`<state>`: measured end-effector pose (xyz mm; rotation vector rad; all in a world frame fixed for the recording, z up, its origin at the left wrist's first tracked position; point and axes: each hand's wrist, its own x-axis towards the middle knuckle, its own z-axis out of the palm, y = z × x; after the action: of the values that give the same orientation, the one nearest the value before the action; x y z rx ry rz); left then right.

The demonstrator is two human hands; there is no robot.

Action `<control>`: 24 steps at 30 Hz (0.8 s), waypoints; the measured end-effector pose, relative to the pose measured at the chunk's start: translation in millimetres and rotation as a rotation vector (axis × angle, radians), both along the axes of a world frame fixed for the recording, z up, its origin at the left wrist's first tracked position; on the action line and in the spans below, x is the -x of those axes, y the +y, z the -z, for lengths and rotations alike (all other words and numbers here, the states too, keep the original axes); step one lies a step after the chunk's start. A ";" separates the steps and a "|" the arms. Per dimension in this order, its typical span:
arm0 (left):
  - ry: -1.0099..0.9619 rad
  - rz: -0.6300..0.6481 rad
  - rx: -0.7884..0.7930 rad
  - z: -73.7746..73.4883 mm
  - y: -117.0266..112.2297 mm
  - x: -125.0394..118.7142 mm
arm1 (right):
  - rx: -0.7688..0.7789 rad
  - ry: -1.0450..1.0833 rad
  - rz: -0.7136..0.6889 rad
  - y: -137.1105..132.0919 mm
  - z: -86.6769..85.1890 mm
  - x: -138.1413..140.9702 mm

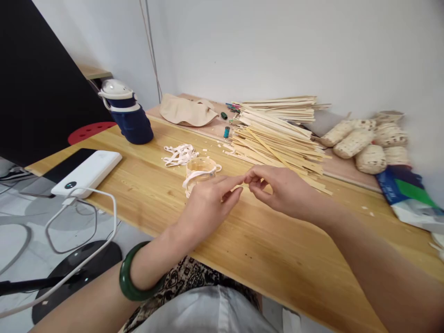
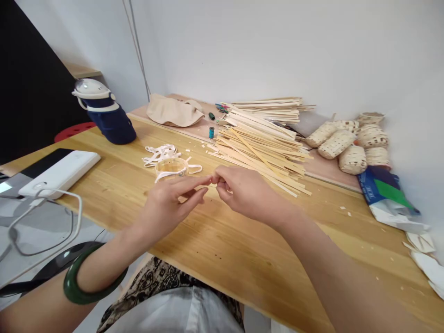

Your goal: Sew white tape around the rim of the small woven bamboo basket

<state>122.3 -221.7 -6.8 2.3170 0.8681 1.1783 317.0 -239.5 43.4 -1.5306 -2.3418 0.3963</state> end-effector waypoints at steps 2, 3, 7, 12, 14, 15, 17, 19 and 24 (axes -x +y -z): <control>0.064 -0.055 -0.064 -2.6 0.5 -0.8 | 0.022 0.049 0.007 -3.3 -2.6 0.6; 0.096 -0.068 -0.098 -3.6 0.3 -0.7 | 0.033 0.085 0.007 -4.8 -3.3 0.8; 0.138 -0.030 -0.121 -4.1 -1.1 0.4 | 0.097 0.283 0.030 -9.0 -2.7 -0.8; -0.223 0.000 0.474 -4.1 -0.7 2.3 | 0.330 0.683 0.188 -11.6 3.1 -12.0; -0.378 0.019 0.694 -6.2 0.4 3.1 | 0.332 0.719 0.232 -13.7 5.6 -16.8; -0.430 0.027 0.754 -7.5 1.0 3.4 | 0.331 0.713 0.237 -15.0 6.7 -18.6; -0.507 0.033 0.811 -9.9 2.3 4.0 | 0.323 0.690 0.237 -17.4 8.8 -20.5; -0.570 0.037 0.845 -11.6 3.4 4.3 | 0.308 0.666 0.242 -18.6 10.9 -20.5; -0.662 0.051 0.898 -13.9 4.9 5.2 | -0.070 0.542 0.303 -21.7 11.4 -15.9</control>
<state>117.1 -216.8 7.1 1.1289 0.8251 1.1003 332.9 -261.2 32.0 -1.4840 -1.6688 0.5618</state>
